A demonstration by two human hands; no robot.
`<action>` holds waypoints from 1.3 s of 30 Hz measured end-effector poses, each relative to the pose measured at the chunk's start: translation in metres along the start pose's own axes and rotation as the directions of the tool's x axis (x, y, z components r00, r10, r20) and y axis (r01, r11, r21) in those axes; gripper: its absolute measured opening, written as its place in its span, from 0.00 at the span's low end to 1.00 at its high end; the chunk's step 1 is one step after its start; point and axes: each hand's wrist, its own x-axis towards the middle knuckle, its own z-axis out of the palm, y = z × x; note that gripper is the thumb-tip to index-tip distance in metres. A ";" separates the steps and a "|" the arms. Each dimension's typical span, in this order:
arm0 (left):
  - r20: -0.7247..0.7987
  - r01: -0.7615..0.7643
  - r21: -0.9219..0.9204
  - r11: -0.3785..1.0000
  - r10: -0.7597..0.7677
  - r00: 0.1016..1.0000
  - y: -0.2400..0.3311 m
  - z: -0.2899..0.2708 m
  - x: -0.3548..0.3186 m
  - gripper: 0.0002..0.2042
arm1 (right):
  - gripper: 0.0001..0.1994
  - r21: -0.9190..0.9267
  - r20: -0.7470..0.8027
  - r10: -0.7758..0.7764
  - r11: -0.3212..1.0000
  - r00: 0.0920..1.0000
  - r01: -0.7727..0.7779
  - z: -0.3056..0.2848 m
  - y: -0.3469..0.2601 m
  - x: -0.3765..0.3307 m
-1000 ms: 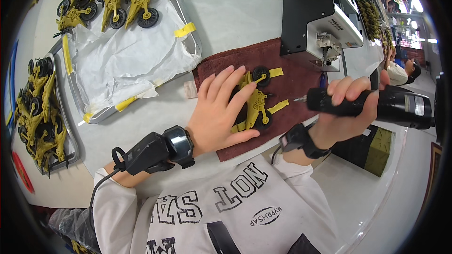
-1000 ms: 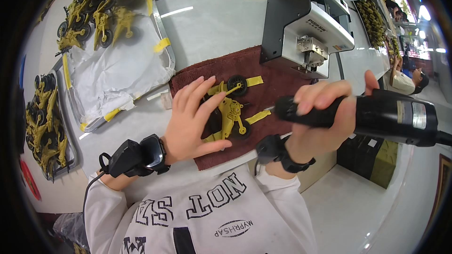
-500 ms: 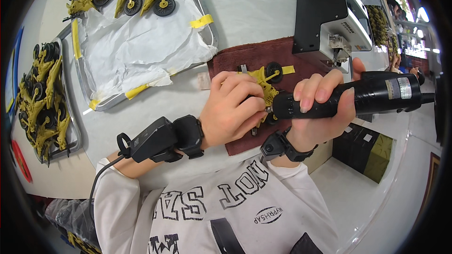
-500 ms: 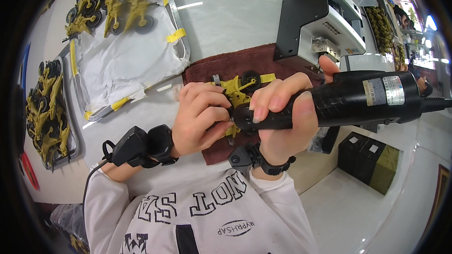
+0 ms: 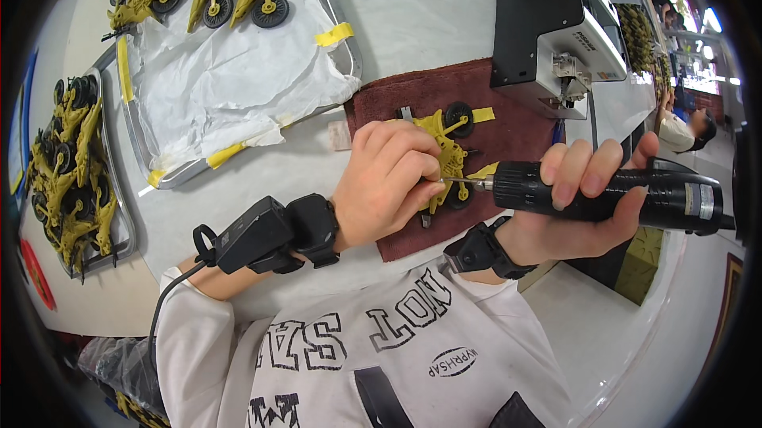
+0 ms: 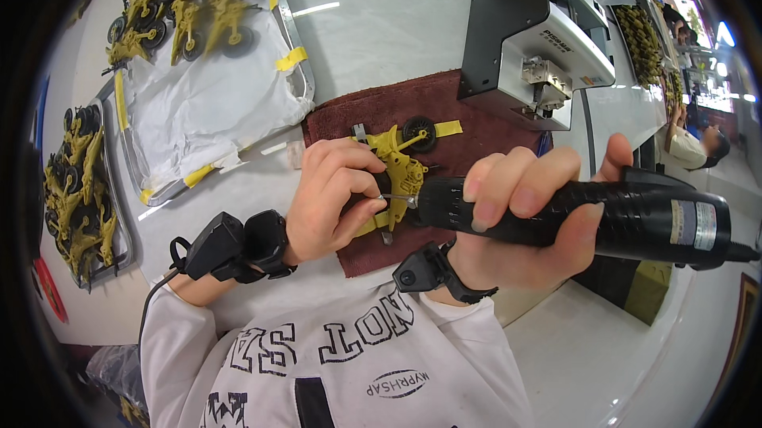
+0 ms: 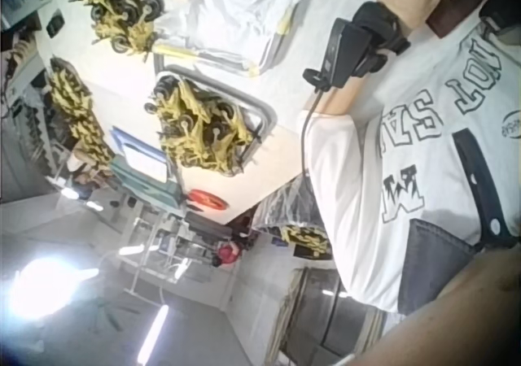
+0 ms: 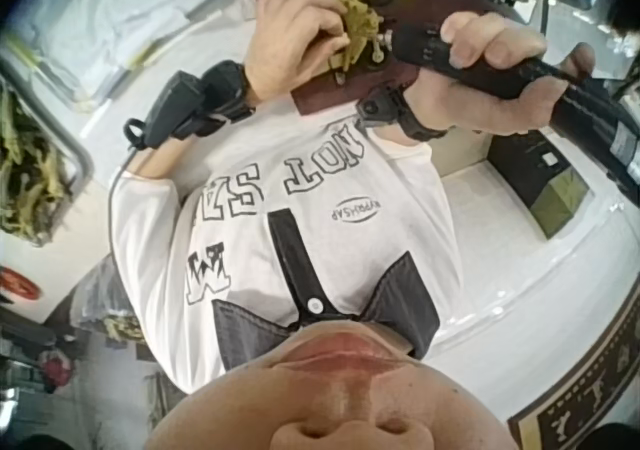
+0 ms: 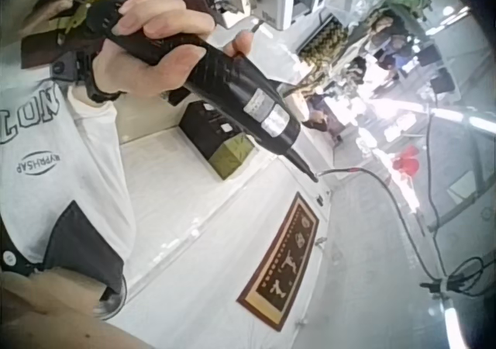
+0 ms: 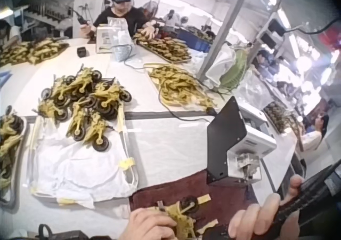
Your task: The recorder uses an electric screwdriver to assemble small plastic toy motorcycle components at a manufacturing workstation.
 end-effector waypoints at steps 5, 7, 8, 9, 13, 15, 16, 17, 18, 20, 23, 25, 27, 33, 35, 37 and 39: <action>0.001 0.007 -0.012 1.000 -0.007 1.000 0.000 0.000 -0.001 0.12 | 0.27 -0.003 0.029 0.027 1.000 0.999 -0.027 -0.002 0.002 0.000; 0.003 0.009 -0.019 1.000 -0.009 1.000 0.000 0.000 -0.001 0.12 | 0.27 0.008 0.035 0.031 0.999 0.999 -0.032 -0.002 0.002 -0.001; 0.003 0.010 -0.021 1.000 -0.010 1.000 0.000 0.000 -0.001 0.13 | 0.27 0.020 0.041 0.036 0.999 0.999 -0.037 -0.002 0.002 -0.001; 0.003 0.011 -0.023 1.000 -0.011 1.000 -0.001 0.000 -0.002 0.13 | 0.27 0.021 0.041 0.036 0.999 0.998 -0.037 -0.002 0.003 -0.001; -0.002 -0.012 -0.029 1.000 0.012 1.000 -0.001 0.001 -0.001 0.13 | 0.27 0.014 0.025 0.032 0.999 0.999 -0.032 -0.001 0.005 -0.002; -0.025 -0.023 -0.034 0.999 0.022 0.999 -0.002 0.001 -0.002 0.13 | 0.27 0.017 0.014 0.036 0.999 0.999 -0.037 0.000 0.006 -0.004; -0.026 -0.022 -0.033 0.999 0.021 0.999 -0.002 0.001 -0.002 0.13 | 0.27 0.021 0.000 0.033 0.999 0.999 -0.033 0.000 0.008 -0.006; -0.011 -0.022 -0.008 1.000 0.022 1.000 -0.003 -0.001 -0.003 0.13 | 0.27 0.025 -0.015 0.029 0.999 0.999 -0.029 -0.001 0.008 -0.007; 0.004 -0.024 0.013 1.000 0.024 1.000 -0.003 -0.002 -0.003 0.13 | 0.27 0.024 -0.014 0.026 0.999 1.000 -0.026 -0.002 0.008 -0.008; 0.007 -0.038 -0.002 0.999 0.038 0.999 -0.003 -0.002 -0.002 0.13 | 0.27 -0.029 0.060 0.039 0.999 0.997 -0.037 -0.004 0.007 -0.009; 0.010 -0.072 -0.013 0.997 0.072 0.997 -0.002 -0.001 -0.002 0.13 | 0.27 0.050 0.052 0.042 0.998 0.998 -0.044 -0.003 0.003 -0.008; 0.011 -0.099 -0.011 0.995 0.099 0.995 -0.002 -0.001 -0.001 0.13 | 0.27 0.065 0.054 0.043 0.997 0.998 -0.047 -0.005 0.002 -0.007; 0.020 -0.116 -0.002 0.993 0.116 0.993 -0.001 -0.001 0.000 0.12 | 0.26 0.079 0.057 0.046 0.996 0.997 -0.051 -0.005 0.001 -0.007; 0.039 -0.170 -0.002 0.985 0.170 0.985 -0.007 -0.005 -0.005 0.14 | 0.26 0.120 0.050 0.016 0.993 0.999 -0.022 -0.001 0.000 -0.009; -0.007 -0.076 -0.017 0.997 0.076 0.997 -0.002 -0.002 -0.004 0.17 | 0.26 0.082 0.042 -0.061 0.995 0.997 0.058 0.000 0.000 -0.006; -0.043 0.012 -0.049 0.999 -0.014 0.999 0.005 -0.001 0.000 0.22 | 0.26 -0.066 0.036 -0.165 0.984 0.986 0.167 -0.003 -0.004 0.008; 0.261 -0.024 0.306 0.952 -0.060 0.964 0.011 -0.003 0.002 0.32 | 0.26 -0.241 0.087 -0.288 0.923 0.954 0.301 -0.005 0.000 0.026</action>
